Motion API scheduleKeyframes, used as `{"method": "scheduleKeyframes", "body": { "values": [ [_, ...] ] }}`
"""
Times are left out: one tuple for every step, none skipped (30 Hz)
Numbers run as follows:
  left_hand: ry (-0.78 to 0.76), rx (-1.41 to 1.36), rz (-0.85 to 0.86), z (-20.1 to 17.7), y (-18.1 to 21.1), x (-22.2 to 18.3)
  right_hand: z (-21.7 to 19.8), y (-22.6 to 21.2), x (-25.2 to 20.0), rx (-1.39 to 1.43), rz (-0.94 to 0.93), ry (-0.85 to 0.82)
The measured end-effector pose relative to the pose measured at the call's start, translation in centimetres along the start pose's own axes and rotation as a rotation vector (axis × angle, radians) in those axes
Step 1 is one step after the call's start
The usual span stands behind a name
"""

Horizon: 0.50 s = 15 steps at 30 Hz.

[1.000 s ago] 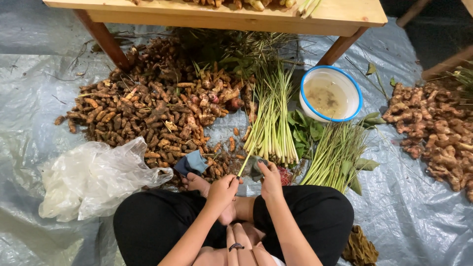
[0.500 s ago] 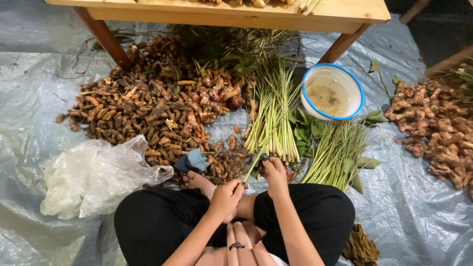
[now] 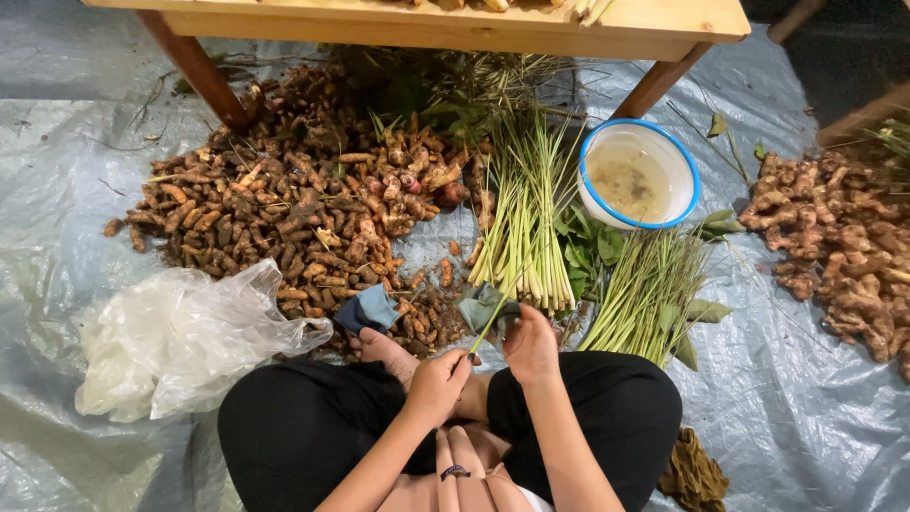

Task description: The person sits on a plastic sheet and cleans turmeric roots and lemongrass stalks using a cloth. They wipe the turmeric roots to remove dirt and place them on a nearby wooden table. They then wipe the lemongrass stalks and place them on the table as well.

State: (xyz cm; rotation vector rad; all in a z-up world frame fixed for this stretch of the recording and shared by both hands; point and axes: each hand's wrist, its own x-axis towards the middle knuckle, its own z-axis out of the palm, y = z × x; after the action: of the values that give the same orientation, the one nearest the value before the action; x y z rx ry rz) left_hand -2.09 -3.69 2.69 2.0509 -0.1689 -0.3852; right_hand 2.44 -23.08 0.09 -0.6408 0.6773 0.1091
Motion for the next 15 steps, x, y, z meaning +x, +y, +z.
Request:
{"method": "scheduleKeyframes", "body": {
  "values": [
    [-0.002,-0.001,-0.002,0.1,-0.1,0.0,-0.5,0.2,0.4,0.000,0.001,0.002],
    [0.006,-0.011,0.021,0.1,-0.2,0.0,-1.1,0.4,0.7,0.055,0.021,0.002],
    [0.014,-0.021,0.044,0.1,-0.3,0.0,-1.5,0.6,1.1,0.111,0.039,-0.001],
    [0.014,-0.020,0.044,0.0,-0.1,-0.2,-2.2,1.0,1.6,0.111,0.039,-0.001],
    [0.000,-0.018,0.047,-0.1,0.2,-0.2,-2.7,1.3,2.1,0.063,0.000,-0.086],
    [-0.013,-0.015,0.050,-0.3,0.5,-0.2,-3.3,1.6,2.6,0.014,-0.038,-0.171],
    [-0.014,-0.015,0.051,-0.3,0.6,-0.3,-3.3,1.7,2.7,0.014,-0.039,-0.171],
    [-0.017,-0.031,0.045,-0.4,0.6,-0.4,-3.3,1.9,2.7,-0.066,-0.057,-0.195],
    [-0.020,-0.045,0.041,-0.5,0.8,-0.4,-3.2,2.0,2.8,-0.145,-0.076,-0.221],
    [-0.020,-0.045,0.043,-0.7,1.0,-0.4,-3.0,1.9,2.8,-0.144,-0.078,-0.221],
    [-0.052,-0.050,-0.014,-0.8,1.2,-0.5,-2.9,1.9,2.8,-0.161,-0.038,-0.145],
    [-0.084,-0.055,-0.070,-1.0,1.3,-0.6,-2.9,1.8,2.7,-0.178,0.003,-0.069],
    [-0.087,-0.054,-0.068,-1.3,1.7,-0.8,-3.1,2.2,3.5,-0.177,0.001,-0.067],
    [-0.134,-0.141,-0.098,-1.6,2.1,-1.0,-3.3,2.5,4.3,-0.111,0.009,-0.031],
    [-0.181,-0.228,-0.125,-1.9,2.5,-1.2,-3.5,2.7,5.1,-0.046,0.016,0.004]
  ]
}}
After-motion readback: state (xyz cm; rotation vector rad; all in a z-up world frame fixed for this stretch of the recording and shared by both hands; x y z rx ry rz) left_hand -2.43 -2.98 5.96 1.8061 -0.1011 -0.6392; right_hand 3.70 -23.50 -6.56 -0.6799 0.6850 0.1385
